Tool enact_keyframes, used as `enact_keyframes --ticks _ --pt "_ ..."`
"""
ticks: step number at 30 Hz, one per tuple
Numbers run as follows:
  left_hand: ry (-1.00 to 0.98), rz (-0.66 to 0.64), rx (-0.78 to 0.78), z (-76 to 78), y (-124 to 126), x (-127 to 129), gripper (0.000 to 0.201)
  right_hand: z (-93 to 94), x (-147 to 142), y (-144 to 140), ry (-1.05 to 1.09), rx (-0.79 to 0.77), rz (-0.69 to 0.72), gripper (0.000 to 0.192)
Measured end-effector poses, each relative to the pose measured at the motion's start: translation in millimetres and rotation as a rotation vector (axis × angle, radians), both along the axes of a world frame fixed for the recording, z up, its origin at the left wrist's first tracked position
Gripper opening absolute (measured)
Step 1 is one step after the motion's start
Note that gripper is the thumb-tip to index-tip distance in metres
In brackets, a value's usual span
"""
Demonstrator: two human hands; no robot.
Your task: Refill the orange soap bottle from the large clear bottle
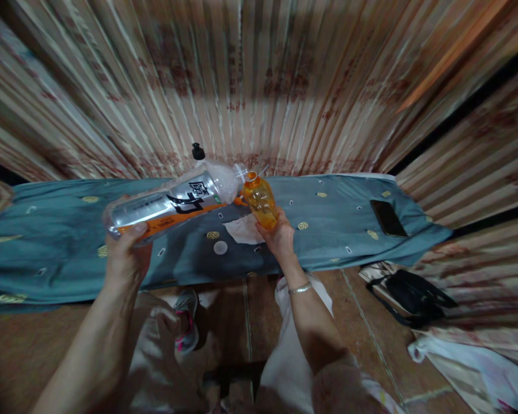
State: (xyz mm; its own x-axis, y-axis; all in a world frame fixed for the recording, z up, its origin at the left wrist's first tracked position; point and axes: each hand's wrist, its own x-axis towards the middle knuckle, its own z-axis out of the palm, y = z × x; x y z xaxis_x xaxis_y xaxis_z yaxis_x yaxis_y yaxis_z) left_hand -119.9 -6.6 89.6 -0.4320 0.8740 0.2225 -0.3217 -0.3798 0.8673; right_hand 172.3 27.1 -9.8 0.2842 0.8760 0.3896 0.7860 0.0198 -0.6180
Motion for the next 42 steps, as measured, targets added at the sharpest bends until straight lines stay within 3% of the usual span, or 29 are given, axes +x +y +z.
enact_keyframes --ticks 9,42 --pt "0.028 0.005 0.003 0.2 -1.2 0.2 0.052 1.8 -1.4 -1.9 0.001 0.0 -0.002 0.067" --pt "0.064 -0.001 0.005 -0.7 -1.0 -1.1 0.066 0.6 -0.3 -1.0 -0.007 -0.002 -0.005 0.068"
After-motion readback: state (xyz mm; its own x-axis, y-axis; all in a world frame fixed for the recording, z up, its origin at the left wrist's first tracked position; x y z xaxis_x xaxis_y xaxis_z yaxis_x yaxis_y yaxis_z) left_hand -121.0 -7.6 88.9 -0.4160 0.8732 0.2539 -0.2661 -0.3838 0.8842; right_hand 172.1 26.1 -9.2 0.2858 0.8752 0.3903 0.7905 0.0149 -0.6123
